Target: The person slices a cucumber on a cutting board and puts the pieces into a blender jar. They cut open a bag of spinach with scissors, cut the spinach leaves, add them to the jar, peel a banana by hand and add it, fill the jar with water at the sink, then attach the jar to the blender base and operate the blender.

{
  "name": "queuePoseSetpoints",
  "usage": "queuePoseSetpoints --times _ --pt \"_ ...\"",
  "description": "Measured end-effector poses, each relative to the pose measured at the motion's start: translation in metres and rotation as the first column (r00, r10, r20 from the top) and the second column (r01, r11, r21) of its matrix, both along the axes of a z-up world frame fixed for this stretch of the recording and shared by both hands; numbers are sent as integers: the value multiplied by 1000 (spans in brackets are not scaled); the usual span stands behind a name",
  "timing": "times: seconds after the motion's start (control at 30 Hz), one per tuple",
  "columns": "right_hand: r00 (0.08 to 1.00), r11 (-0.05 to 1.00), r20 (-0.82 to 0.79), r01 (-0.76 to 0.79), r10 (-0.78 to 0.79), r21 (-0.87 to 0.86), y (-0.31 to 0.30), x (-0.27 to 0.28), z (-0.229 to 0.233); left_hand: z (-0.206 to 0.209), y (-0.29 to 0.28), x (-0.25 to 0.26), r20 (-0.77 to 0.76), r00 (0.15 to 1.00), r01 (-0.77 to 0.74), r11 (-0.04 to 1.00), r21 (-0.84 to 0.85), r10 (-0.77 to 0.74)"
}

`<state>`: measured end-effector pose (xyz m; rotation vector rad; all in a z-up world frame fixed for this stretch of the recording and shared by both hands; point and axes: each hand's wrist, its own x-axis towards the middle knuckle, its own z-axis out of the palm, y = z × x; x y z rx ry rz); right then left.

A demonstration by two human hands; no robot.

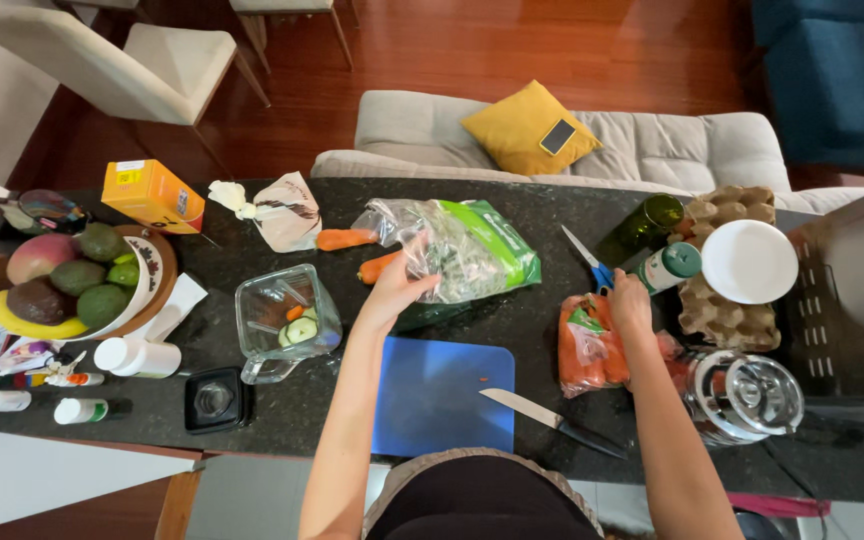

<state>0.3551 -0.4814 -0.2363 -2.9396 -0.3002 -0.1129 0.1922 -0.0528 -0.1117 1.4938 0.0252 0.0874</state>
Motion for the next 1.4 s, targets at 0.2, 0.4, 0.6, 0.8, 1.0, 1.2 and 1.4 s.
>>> queuePoseSetpoints --times 0.2,0.4,0.6,0.8,1.0,1.2,1.4 --pt "997 965 76 -47 29 257 1 -5 3 24 10 -8 -96 995 -9 966 257 35" --pt "986 898 158 -108 44 426 20 -22 51 49 13 -11 120 992 -83 875 476 28" --pt "738 267 -407 309 538 913 64 -89 123 61 21 1 -56 998 -16 928 372 39" --pt "161 397 -453 287 877 871 122 -203 151 53 11 12 -1 1000 -21 959 284 23" --pt "124 163 -194 224 973 961 162 -211 165 45 0 11 128 989 48 982 181 -72" --pt "295 293 -320 132 900 947 176 -202 173 41 -6 -1 216 971 87 993 77 -102" --pt "315 249 -378 380 871 891 183 -205 175 35 -7 -12 27 996 84 996 8 -84"
